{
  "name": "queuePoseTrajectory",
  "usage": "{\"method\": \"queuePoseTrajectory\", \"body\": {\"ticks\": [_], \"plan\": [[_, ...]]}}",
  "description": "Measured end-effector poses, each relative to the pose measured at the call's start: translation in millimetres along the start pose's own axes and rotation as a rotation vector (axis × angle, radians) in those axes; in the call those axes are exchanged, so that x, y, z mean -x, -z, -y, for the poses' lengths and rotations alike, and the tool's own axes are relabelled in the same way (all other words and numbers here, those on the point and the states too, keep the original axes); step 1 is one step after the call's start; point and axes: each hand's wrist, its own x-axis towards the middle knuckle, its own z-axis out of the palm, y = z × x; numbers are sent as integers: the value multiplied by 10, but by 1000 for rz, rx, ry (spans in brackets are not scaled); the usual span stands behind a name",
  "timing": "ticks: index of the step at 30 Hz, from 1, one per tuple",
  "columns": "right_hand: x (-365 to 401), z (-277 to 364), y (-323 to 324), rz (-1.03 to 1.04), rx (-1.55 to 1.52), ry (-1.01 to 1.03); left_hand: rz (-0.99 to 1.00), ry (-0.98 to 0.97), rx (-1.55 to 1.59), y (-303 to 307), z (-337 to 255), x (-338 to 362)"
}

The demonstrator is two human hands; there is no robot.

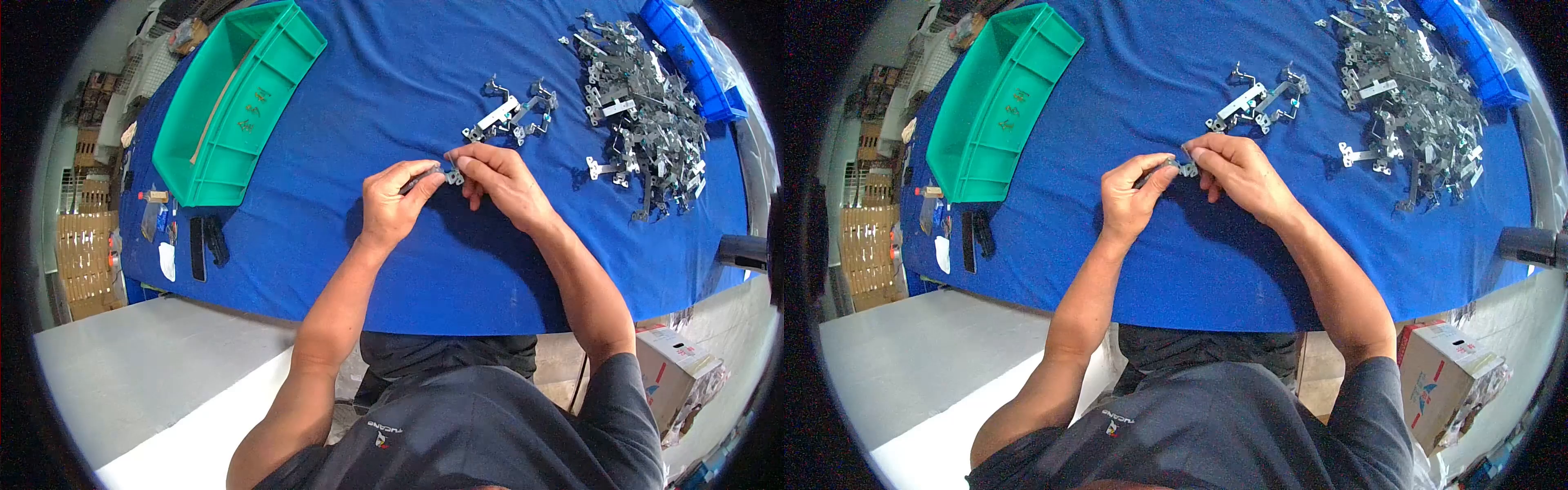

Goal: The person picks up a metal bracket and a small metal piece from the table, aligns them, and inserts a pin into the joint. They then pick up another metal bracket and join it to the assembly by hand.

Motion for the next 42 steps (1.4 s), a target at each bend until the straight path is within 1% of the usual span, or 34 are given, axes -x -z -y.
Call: {"method": "queuePoseTrajectory", "body": {"ticks": [2,5,7,8,11,12,13,15,17,21,23,24,27,30,33,35,36,38,39,41,42], "plan": [[23,15,-21,10,62,32,21,-50,-21,-15,1,-5],[48,68,-7,-48,136,-14,55,-73,-51,-12,-23,-2],[18,41,-7,-136,30,62,75,-64,-89,7,-47,-5],[3,32,-7,-178,-22,101,25,-56,-78,4,-56,-6],[42,106,-4,-82,125,-64,-102,-42,-51,-9,-56,-2],[26,76,10,-14,166,-87,-127,-44,-43,-13,-28,3],[30,62,12,-5,188,-60,-152,-46,-35,-15,-13,7],[33,59,2,17,235,-6,-141,-32,-14,-14,-1,12],[44,64,-10,26,240,-14,-133,-48,-7,-20,28,6],[51,47,-11,11,257,-13,-63,28,29,1,-16,2],[27,-3,-14,-24,145,18,-57,41,45,-5,1,2],[17,-15,-18,-42,89,34,-43,24,17,-4,-7,0],[21,13,-28,-22,57,13,4,-28,-34,-7,-33,-7],[26,0,14,-8,183,-8,39,-63,-30,-17,-32,-11],[33,27,-14,-109,115,76,29,-76,-36,-18,-38,-14],[42,21,-71,-141,93,96,17,-99,-46,-23,-40,-22],[47,11,-86,-159,82,105,55,-96,-67,-8,-41,-24],[33,-25,-72,-198,241,244,132,-88,-107,28,-48,-27],[22,-32,-62,-217,321,314,120,-76,-115,24,-56,-22],[10,4,-38,-246,239,192,98,-55,-131,6,-79,-5],[8,29,-24,-262,198,133,31,-41,-104,2,-73,-6]]}}
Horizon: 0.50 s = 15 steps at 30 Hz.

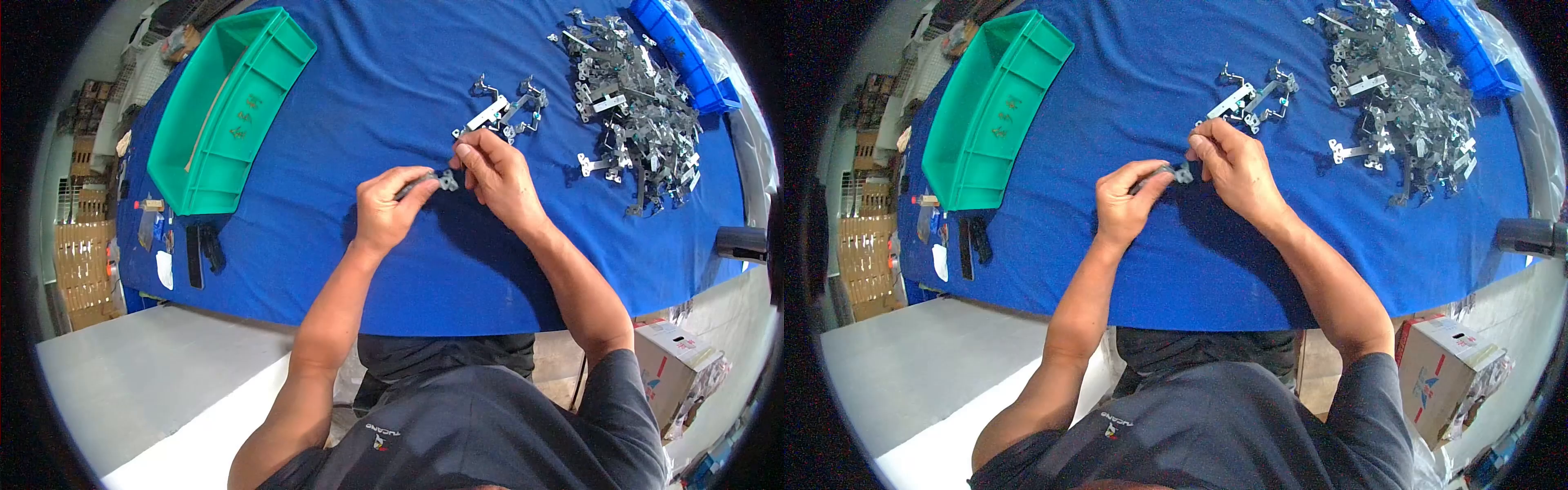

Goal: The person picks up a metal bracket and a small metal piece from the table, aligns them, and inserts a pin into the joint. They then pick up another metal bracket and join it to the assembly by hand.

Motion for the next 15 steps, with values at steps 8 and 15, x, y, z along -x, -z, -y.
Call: {"method": "queuePoseTrajectory", "body": {"ticks": [8,15], "plan": [[45,-10,-8,273,-5,-92,-147,53,138,-14,71,15],[33,-44,1,268,22,-71,-120,169,138,6,72,44]]}}
